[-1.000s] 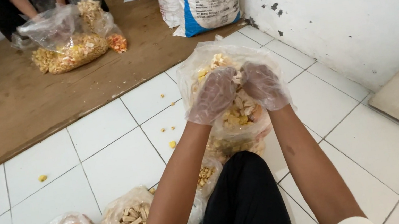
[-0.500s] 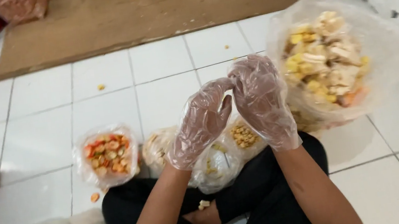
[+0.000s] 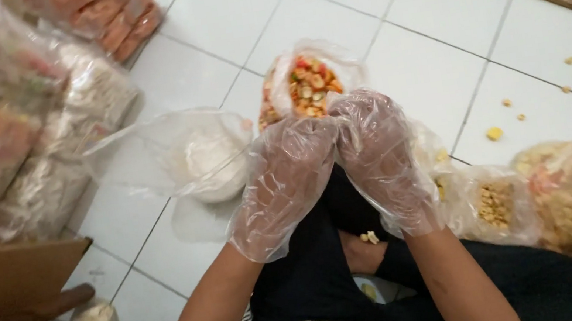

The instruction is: The person sits on the floor and packs small, colorful snack pieces into a clear plastic bag using gloved hands. They repeatedly scoop snacks from a larger bag and transfer them into the smaller bag, then adjust and compress the contents.

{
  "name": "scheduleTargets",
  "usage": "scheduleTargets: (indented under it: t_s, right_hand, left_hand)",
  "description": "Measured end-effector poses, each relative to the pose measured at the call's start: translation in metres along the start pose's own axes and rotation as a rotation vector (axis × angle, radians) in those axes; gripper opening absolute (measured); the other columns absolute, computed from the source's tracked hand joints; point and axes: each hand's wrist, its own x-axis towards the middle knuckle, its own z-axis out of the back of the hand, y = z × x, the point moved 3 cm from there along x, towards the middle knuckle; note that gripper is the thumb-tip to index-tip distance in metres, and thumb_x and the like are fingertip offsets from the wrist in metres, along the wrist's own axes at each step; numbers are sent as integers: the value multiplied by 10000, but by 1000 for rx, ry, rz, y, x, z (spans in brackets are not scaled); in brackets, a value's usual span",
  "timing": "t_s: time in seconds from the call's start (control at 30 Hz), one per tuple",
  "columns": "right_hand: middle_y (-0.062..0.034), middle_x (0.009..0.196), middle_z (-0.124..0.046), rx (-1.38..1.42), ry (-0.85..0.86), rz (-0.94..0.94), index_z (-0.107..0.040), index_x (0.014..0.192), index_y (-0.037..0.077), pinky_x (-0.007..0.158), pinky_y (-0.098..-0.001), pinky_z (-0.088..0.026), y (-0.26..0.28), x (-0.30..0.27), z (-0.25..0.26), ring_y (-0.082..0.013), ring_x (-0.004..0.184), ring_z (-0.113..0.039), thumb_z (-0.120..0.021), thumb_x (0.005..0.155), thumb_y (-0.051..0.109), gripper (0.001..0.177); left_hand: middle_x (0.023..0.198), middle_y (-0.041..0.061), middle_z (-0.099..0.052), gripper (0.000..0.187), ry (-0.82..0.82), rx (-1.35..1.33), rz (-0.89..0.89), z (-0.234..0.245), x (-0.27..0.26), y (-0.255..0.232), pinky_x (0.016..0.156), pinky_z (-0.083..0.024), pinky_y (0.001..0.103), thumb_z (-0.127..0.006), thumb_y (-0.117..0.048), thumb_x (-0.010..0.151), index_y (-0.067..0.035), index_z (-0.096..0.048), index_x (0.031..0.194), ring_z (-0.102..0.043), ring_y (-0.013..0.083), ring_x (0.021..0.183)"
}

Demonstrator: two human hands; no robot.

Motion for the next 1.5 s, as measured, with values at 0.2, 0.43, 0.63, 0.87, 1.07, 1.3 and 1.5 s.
scheduleTargets:
  t_s: [0.2, 0.43, 0.63, 0.87, 1.07, 1.3, 1.5]
  right_hand:
    - [-126, 1105, -634, 197, 78, 245, -672, 1205, 120, 905, -475, -552, 78, 28, -19, -363, 1064, -653, -688, 937, 185, 276]
    - [-182, 1363, -617, -42, 193, 453, -657, 1377, 213, 911, -480, -562, 108, 25, -54, -367, 1173, -664, -699, 969, 355, 434]
    - [-21, 806, -660, -171, 205, 496, -723, 947, 227, 727, -374, -547, 99, 6, -100, -260, 788, -677, -688, 956, 528, 303]
    - [-56, 805, -664, 52, 438, 351, -720, 972, 213, 661, -393, -556, 93, -4, -106, -294, 786, -694, -766, 827, 337, 196]
    - [-186, 882, -661, 181, 433, 270, -698, 972, 63, 678, -484, -556, 109, 14, -91, -417, 850, -679, -739, 833, 152, 170]
    - [-156, 1234, -642, 384, 254, 312, -682, 1106, 75, 955, -456, -552, 106, 37, -73, -395, 1159, -655, -765, 872, 104, 251]
    - [-176, 1223, -651, 731, 199, 89, -518, 1355, 34, 1035, -402, -515, 109, 46, -46, -312, 1142, -671, -850, 868, 106, 593]
  left_hand:
    - [691, -1, -439, 274, 144, 301, 128, 21, -31, 81, 649, -395, 333, -663, -358, 871, -147, -506, 793, -492, 188, 652]
    - [1023, 152, -665, 473, 300, 386, 423, 28, -104, 140, 909, -453, 526, -458, -497, 1022, -134, -677, 1233, -612, 376, 1102]
    - [1032, 102, -680, 399, 407, 310, 556, 5, -127, 185, 903, -480, 507, -494, -494, 988, -180, -678, 1151, -633, 340, 1099]
    - [1045, 27, -705, 289, 587, 140, 692, -49, -137, 233, 895, -519, 478, -547, -490, 939, -249, -680, 1027, -666, 285, 1094]
    - [1055, -33, -724, 206, 733, -2, 791, -79, -169, 250, 887, -551, 454, -590, -486, 899, -305, -683, 929, -693, 242, 1090]
    - [1095, 57, -739, 198, 460, -152, 582, 71, -57, 164, 1082, -415, 427, -614, -392, 948, -265, -646, 800, -643, 246, 1159]
    - [789, 47, -646, 255, 334, -392, 452, 84, -32, 130, 998, -443, 510, -589, -329, 994, -130, -640, 842, -662, 223, 825]
